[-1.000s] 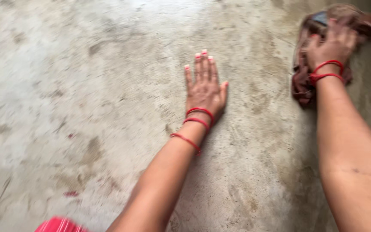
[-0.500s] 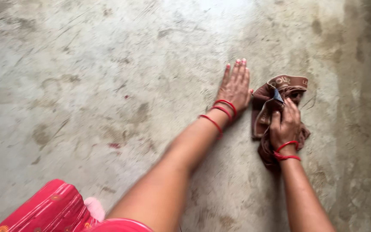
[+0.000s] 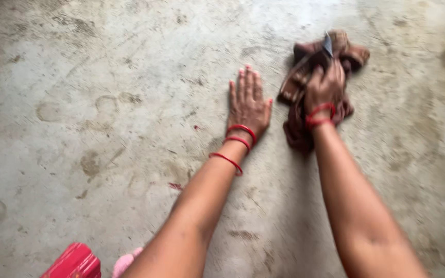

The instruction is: The person wrings out a brown cloth over a bucket and then wipes the concrete floor with it. The person sits on the floor and scrubs the surface with the cloth using both hands.

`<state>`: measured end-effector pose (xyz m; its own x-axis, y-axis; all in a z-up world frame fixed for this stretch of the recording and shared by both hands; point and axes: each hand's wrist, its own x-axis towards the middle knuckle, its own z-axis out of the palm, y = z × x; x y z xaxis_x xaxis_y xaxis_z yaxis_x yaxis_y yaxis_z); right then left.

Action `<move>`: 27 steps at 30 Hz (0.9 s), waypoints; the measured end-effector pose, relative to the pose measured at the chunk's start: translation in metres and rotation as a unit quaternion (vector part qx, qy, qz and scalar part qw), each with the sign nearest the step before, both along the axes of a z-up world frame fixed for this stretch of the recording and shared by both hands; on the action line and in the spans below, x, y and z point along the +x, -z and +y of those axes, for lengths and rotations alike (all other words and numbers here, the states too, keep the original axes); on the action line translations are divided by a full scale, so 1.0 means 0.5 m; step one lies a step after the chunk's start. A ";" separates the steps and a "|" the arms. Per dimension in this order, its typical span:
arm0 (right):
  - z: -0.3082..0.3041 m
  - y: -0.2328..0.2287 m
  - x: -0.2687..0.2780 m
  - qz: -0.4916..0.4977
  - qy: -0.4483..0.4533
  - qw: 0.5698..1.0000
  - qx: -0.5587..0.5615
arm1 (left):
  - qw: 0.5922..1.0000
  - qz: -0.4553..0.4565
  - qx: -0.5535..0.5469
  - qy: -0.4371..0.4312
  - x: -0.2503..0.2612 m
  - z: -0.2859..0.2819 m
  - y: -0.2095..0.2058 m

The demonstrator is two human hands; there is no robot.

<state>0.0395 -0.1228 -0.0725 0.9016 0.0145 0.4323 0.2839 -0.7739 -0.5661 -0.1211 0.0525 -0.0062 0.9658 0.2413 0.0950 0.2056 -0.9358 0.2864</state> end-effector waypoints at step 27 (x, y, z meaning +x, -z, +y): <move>0.166 -0.203 -0.556 -0.026 -0.396 0.898 -0.190 | 0.978 -0.139 -0.134 -0.079 -0.216 0.115 0.035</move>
<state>-0.2387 -0.0399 0.0292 0.5230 0.7972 0.3016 0.8484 -0.4529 -0.2740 -0.2293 0.1098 -0.0235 0.8606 0.4371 0.2615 0.2200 -0.7821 0.5830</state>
